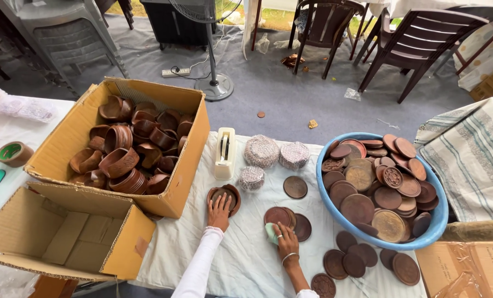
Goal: The person sits at a table and uses a small green cloth to polish round, brown wooden items. They pick up each item, rub it with the cloth, and place it back on the table or into a pile. The person also handles a stack of similar items and a cardboard box filled with wooden bowls.
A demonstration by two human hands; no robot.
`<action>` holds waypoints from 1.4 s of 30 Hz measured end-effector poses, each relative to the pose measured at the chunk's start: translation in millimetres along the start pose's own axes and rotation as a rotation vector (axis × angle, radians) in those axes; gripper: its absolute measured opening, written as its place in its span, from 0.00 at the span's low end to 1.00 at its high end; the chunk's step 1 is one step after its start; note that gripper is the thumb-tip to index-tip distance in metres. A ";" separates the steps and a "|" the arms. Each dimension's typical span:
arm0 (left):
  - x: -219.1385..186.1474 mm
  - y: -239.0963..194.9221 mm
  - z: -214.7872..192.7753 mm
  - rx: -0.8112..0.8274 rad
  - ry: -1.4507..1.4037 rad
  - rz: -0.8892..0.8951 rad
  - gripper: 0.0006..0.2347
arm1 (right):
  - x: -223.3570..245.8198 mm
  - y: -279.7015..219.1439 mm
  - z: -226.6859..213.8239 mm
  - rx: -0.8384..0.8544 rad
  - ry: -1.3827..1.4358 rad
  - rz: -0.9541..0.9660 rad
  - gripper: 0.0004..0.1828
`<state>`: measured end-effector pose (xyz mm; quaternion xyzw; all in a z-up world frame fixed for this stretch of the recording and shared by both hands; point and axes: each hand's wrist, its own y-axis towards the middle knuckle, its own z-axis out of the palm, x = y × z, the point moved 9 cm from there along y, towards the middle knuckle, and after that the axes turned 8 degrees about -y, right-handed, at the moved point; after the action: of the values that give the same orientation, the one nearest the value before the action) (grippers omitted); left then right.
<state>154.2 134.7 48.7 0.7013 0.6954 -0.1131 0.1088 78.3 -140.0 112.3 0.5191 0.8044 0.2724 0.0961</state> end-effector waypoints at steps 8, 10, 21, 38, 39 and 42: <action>4.6 2.9 8.3 -0.071 0.036 0.009 0.37 | -16.1 12.5 -25.5 -0.001 0.061 0.140 0.36; 5.0 5.3 -1.2 -0.115 0.051 0.017 0.37 | -22.6 22.9 -34.4 -0.035 0.047 0.189 0.35; 3.1 3.9 10.2 -0.043 -0.021 0.010 0.34 | 30.7 -5.8 -11.1 -0.101 0.231 -0.100 0.40; -7.0 -0.8 -16.9 -0.047 -0.137 0.022 0.32 | 10.8 -34.2 59.5 0.087 0.170 0.131 0.44; -5.5 -3.7 -12.6 0.011 -0.134 -0.019 0.32 | 6.6 -41.2 64.7 0.090 0.195 0.168 0.42; -4.5 -2.9 -10.3 0.011 -0.144 0.008 0.30 | 4.4 -44.1 66.2 0.154 0.192 0.246 0.41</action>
<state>151.4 133.6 60.0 0.6946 0.6824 -0.1666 0.1552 70.8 -127.5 34.0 0.5911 0.7587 0.2682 -0.0551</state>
